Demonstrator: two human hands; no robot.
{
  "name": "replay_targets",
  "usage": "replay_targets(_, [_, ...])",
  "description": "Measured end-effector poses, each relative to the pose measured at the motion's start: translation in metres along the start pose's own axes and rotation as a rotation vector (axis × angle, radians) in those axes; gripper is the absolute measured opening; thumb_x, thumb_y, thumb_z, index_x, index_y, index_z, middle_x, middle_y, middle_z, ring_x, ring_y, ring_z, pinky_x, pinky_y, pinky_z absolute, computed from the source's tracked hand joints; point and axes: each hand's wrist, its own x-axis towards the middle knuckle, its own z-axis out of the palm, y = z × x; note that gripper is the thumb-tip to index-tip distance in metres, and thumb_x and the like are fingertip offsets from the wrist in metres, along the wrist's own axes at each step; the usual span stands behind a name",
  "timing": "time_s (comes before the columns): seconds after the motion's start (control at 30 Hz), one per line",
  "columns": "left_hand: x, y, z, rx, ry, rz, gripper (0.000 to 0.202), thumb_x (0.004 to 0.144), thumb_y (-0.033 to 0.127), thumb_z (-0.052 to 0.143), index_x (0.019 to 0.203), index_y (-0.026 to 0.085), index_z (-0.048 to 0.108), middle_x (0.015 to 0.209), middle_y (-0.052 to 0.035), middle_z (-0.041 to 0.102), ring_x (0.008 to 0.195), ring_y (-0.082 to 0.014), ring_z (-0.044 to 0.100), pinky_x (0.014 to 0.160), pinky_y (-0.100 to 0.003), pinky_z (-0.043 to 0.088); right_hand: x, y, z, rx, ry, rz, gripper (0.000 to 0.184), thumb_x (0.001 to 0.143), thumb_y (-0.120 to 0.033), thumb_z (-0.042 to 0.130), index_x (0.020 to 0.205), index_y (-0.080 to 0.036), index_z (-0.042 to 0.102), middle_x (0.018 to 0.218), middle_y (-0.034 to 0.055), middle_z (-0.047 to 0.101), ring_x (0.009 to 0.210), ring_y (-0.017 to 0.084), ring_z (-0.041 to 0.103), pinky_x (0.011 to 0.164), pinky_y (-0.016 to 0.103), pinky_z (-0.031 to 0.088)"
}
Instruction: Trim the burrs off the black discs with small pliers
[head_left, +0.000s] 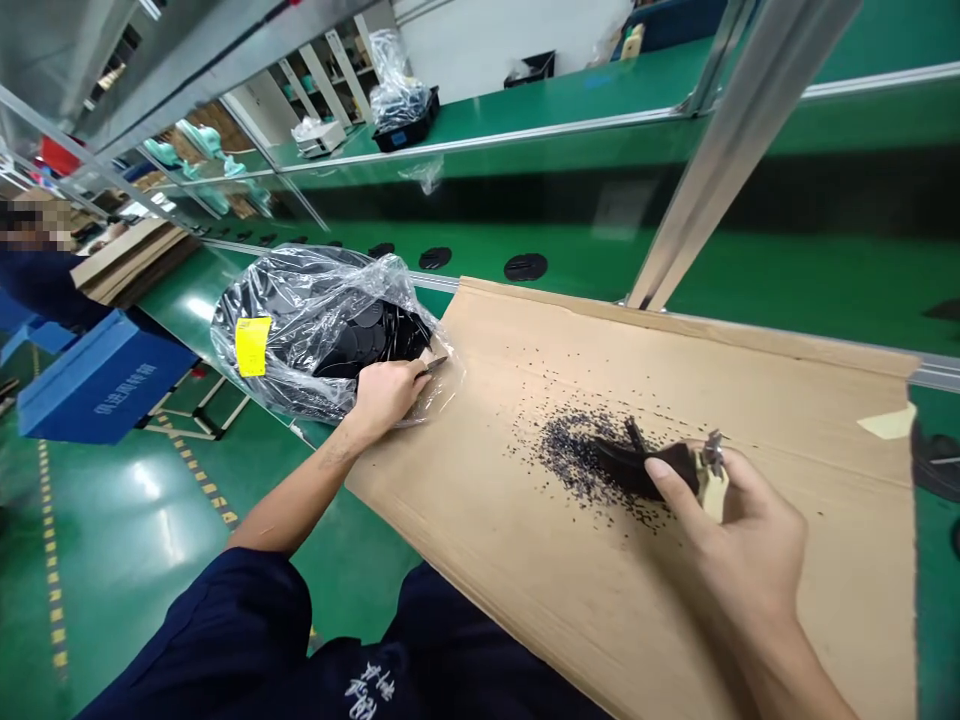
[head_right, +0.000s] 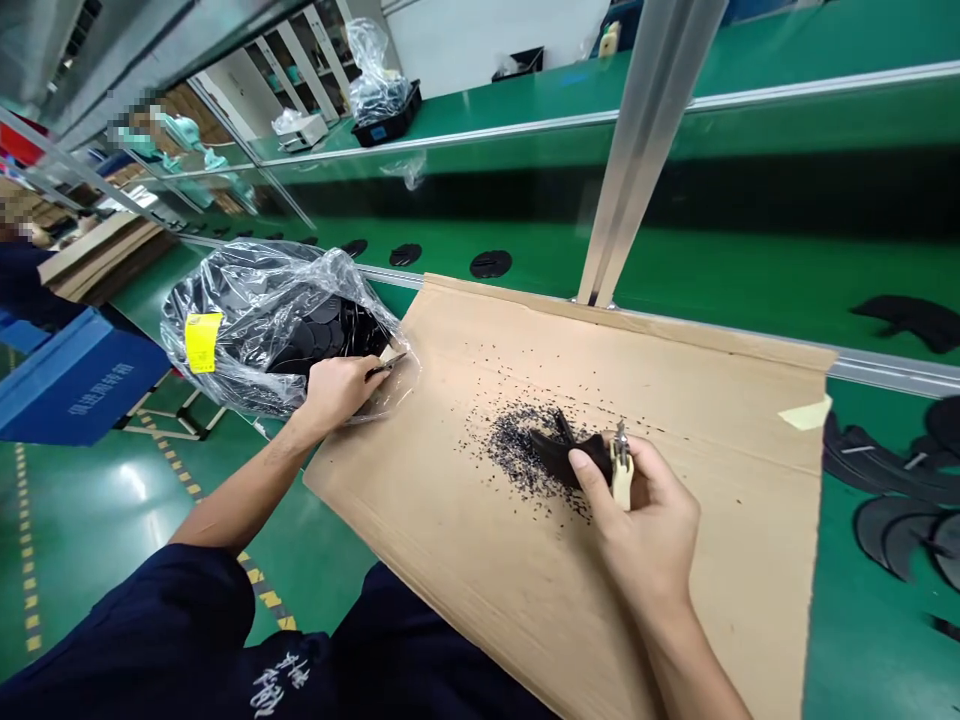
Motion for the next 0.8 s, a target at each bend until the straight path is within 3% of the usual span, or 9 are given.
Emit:
replay_targets(0.1, [-0.009, -0.010, 0.005, -0.142, 0.198, 0.035, 0.031, 0.099, 0.039, 0.053, 0.101, 0.020, 0.077, 0.086, -0.0093, 0.079, 0.077, -0.0226, 0.074, 0.060, -0.026, 0.042, 0.000, -0.003, -0.001, 0.034, -0.016, 0.047, 0.025, 0.077, -0.045, 0.079, 0.087, -0.025, 0.067, 0.081, 0.0013, 0.064, 0.077, 0.022, 0.060, 0.070, 0.035, 0.049])
replay_targets(0.2, [-0.020, -0.006, 0.003, -0.377, 0.573, 0.173, 0.030, 0.100, 0.031, 0.053, 0.105, 0.016, 0.078, 0.076, -0.0062, 0.077, 0.061, -0.0146, 0.069, 0.058, -0.023, 0.045, -0.001, -0.005, -0.003, 0.089, -0.054, 0.130, 0.028, 0.075, -0.045, 0.080, 0.082, -0.023, 0.064, 0.074, -0.0014, 0.056, 0.069, 0.017, 0.052, 0.065, 0.031, 0.045])
replay_targets(0.27, [-0.028, 0.011, -0.004, -0.502, 0.776, 0.339, 0.026, 0.098, 0.024, 0.056, 0.112, 0.017, 0.076, 0.078, -0.0044, 0.078, 0.063, -0.0126, 0.070, 0.062, -0.021, 0.051, -0.002, -0.004, -0.001, 0.149, -0.073, 0.205, 0.034, 0.073, -0.047, 0.082, 0.077, -0.022, 0.059, 0.070, -0.0035, 0.048, 0.064, 0.014, 0.045, 0.061, 0.029, 0.041])
replay_targets(0.33, [-0.035, 0.040, -0.013, -0.617, 0.860, 0.520, 0.032, 0.095, 0.017, 0.060, 0.124, 0.020, 0.071, 0.087, -0.0041, 0.079, 0.075, -0.0141, 0.073, 0.072, -0.023, 0.057, -0.004, -0.002, 0.001, 0.252, -0.085, 0.269, 0.040, 0.071, -0.050, 0.084, 0.075, -0.022, 0.056, 0.070, -0.0045, 0.046, 0.063, 0.012, 0.042, 0.061, 0.028, 0.040])
replay_targets(0.4, [-0.040, 0.075, -0.019, -0.780, 0.818, 0.690, 0.044, 0.092, 0.015, 0.064, 0.135, 0.021, 0.064, 0.101, -0.0064, 0.079, 0.089, -0.0169, 0.074, 0.081, -0.028, 0.060, -0.008, -0.001, 0.004, 0.372, -0.105, 0.318, 0.044, 0.068, -0.052, 0.086, 0.076, -0.021, 0.056, 0.072, -0.0040, 0.049, 0.065, 0.012, 0.045, 0.062, 0.028, 0.043])
replay_targets(0.47, [-0.043, 0.109, -0.023, -0.982, 0.726, 0.804, 0.041, 0.092, 0.017, 0.066, 0.132, 0.020, 0.065, 0.108, -0.0084, 0.077, 0.097, -0.0182, 0.073, 0.084, -0.030, 0.061, -0.011, 0.001, 0.007, 0.464, -0.132, 0.360, 0.046, 0.066, -0.054, 0.087, 0.081, -0.021, 0.059, 0.077, -0.0018, 0.057, 0.071, 0.014, 0.052, 0.067, 0.028, 0.047])
replay_targets(0.57, [-0.042, 0.141, -0.023, -1.212, 0.600, 0.807, 0.023, 0.093, 0.019, 0.066, 0.116, 0.019, 0.069, 0.102, -0.0063, 0.075, 0.093, -0.0156, 0.070, 0.080, -0.028, 0.060, -0.016, 0.000, 0.007, 0.501, -0.184, 0.345, 0.049, 0.067, -0.057, 0.085, 0.092, -0.022, 0.063, 0.086, 0.0016, 0.065, 0.078, 0.017, 0.060, 0.074, 0.032, 0.053])
replay_targets(0.7, [-0.037, 0.143, -0.024, -1.195, 0.354, 0.813, 0.034, 0.095, 0.020, 0.063, 0.129, 0.019, 0.062, 0.100, -0.0055, 0.071, 0.086, -0.0139, 0.066, 0.077, -0.027, 0.058, -0.019, -0.001, 0.004, 0.409, -0.225, 0.283, 0.047, 0.071, -0.057, 0.083, 0.096, -0.021, 0.066, 0.088, 0.0018, 0.067, 0.080, 0.018, 0.061, 0.076, 0.032, 0.054])
replay_targets(0.8, [-0.034, 0.135, -0.027, -1.217, 0.188, 0.826, 0.021, 0.096, 0.020, 0.060, 0.115, 0.020, 0.068, 0.096, -0.0048, 0.069, 0.089, -0.0148, 0.066, 0.079, -0.028, 0.058, -0.019, 0.000, 0.002, 0.332, -0.201, 0.264, 0.041, 0.075, -0.055, 0.081, 0.092, -0.021, 0.065, 0.086, 0.0005, 0.064, 0.079, 0.017, 0.058, 0.073, 0.029, 0.052])
